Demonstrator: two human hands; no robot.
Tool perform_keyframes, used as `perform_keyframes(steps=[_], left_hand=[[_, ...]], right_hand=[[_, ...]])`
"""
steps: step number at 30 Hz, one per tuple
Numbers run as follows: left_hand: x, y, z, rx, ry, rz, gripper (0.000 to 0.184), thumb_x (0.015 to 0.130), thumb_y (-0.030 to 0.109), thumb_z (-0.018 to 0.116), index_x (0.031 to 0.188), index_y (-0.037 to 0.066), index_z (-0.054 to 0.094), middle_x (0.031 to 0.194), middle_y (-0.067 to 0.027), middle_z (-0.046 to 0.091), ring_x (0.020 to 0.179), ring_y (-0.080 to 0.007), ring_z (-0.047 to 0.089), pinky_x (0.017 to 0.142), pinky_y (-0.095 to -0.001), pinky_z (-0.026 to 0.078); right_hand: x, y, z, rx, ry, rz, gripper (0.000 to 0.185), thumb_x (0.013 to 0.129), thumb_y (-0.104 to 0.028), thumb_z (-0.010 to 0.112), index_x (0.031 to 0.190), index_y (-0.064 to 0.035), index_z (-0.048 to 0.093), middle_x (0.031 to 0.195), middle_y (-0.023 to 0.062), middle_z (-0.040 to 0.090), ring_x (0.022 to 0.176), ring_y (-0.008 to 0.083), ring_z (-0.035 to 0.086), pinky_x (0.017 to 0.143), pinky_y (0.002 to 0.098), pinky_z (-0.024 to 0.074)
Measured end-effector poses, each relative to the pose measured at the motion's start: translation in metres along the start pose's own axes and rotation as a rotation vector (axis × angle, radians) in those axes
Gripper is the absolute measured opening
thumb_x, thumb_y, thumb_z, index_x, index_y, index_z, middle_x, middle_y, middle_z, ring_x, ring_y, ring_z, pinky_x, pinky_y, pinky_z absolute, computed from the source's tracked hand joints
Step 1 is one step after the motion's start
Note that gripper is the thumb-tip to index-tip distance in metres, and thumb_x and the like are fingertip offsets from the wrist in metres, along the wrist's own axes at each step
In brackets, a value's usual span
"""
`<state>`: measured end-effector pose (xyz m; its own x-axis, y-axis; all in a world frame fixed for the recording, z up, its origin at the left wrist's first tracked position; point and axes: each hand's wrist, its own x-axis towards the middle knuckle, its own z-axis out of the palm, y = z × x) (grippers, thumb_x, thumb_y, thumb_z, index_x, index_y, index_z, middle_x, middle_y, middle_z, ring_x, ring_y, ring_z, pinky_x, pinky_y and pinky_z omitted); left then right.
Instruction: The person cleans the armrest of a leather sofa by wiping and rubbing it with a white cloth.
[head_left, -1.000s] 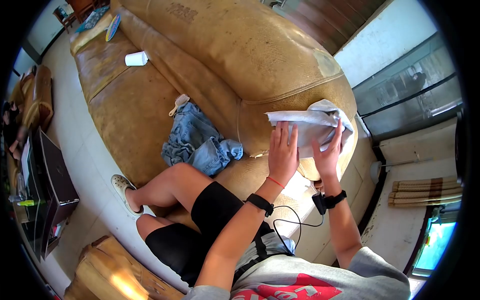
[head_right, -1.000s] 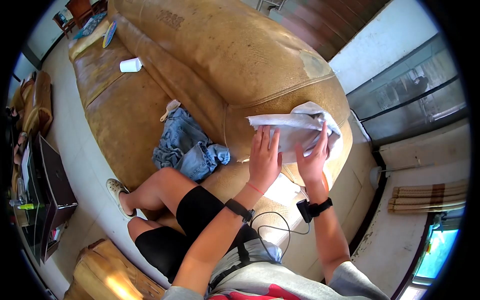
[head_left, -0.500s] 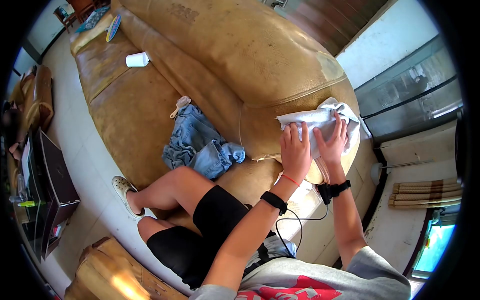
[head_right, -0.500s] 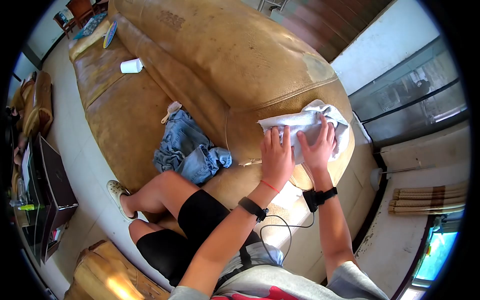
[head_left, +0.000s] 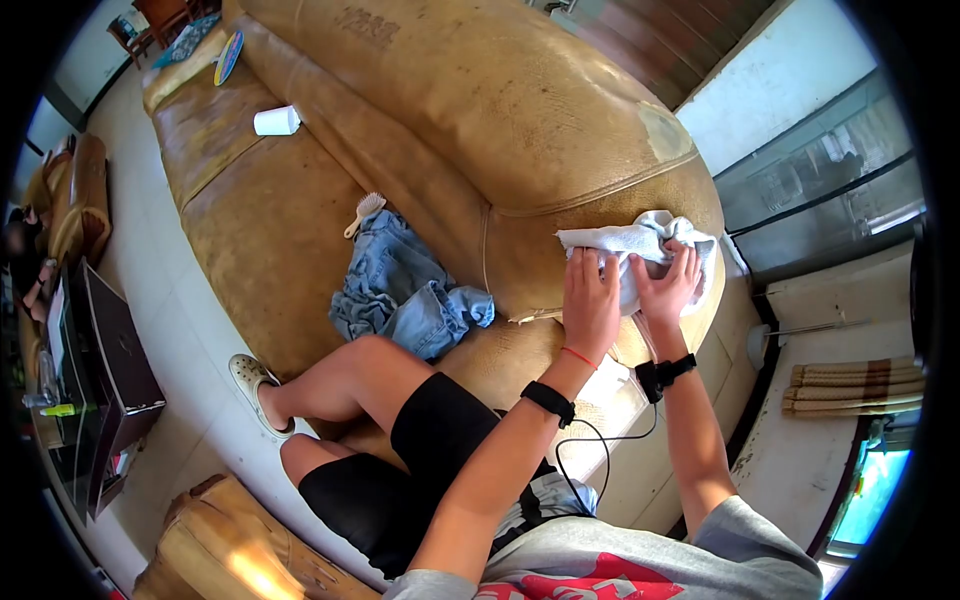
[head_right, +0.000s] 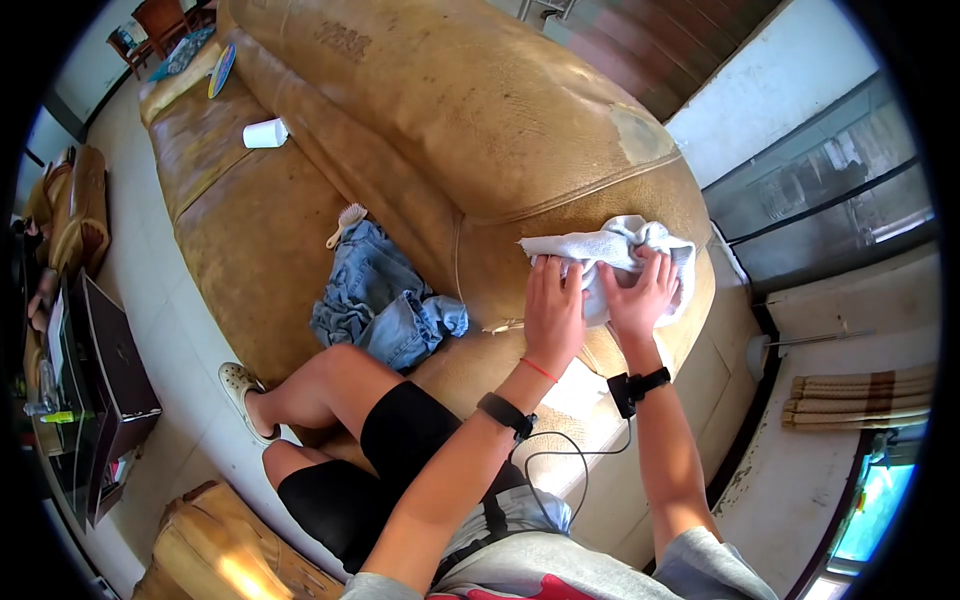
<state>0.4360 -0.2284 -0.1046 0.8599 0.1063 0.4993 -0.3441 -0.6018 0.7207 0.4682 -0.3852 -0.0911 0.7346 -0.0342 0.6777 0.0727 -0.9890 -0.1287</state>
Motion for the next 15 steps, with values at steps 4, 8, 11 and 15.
perform_keyframes(steps=[4,8,11,15], left_hand=[[0.004,-0.008,-0.002,-0.051,-0.014,0.015,0.029,0.087,0.003,0.069,0.115,0.000,0.064,0.117,-0.0192,0.057,0.121,-0.0404,0.056,0.100,-0.0482,0.052],[0.005,-0.012,-0.003,-0.035,-0.028,0.021,0.025,0.086,0.001,0.066,0.112,-0.001,0.065,0.115,-0.0184,0.057,0.117,-0.0387,0.057,0.097,-0.0455,0.054],[-0.002,-0.011,-0.005,-0.030,-0.079,0.009,0.017,0.088,0.005,0.065,0.103,-0.003,0.065,0.112,-0.0186,0.057,0.122,-0.0395,0.057,0.104,-0.0440,0.051],[-0.029,-0.017,-0.006,-0.023,-0.110,0.035,0.020,0.087,0.004,0.065,0.105,-0.004,0.065,0.113,-0.0185,0.057,0.122,-0.0383,0.057,0.103,-0.0440,0.052]], right_hand=[[-0.005,-0.008,0.001,-0.002,0.019,-0.019,0.044,0.074,-0.038,0.088,0.098,-0.0101,0.064,0.093,0.0052,0.067,0.093,0.0305,0.063,0.085,0.0450,0.0450],[-0.002,-0.013,-0.005,0.013,0.018,-0.059,0.035,0.073,-0.034,0.087,0.086,-0.0104,0.065,0.078,0.0071,0.066,0.075,0.0309,0.065,0.074,0.0438,0.0491],[-0.006,-0.018,-0.011,0.010,-0.044,-0.070,0.033,0.071,-0.032,0.087,0.083,-0.0101,0.066,0.072,0.0087,0.066,0.067,0.0308,0.066,0.068,0.0440,0.0521],[-0.030,-0.029,-0.020,0.005,-0.107,-0.119,0.031,0.067,-0.033,0.087,0.081,-0.0132,0.068,0.063,0.0101,0.066,0.059,0.0318,0.067,0.062,0.0446,0.0544]])
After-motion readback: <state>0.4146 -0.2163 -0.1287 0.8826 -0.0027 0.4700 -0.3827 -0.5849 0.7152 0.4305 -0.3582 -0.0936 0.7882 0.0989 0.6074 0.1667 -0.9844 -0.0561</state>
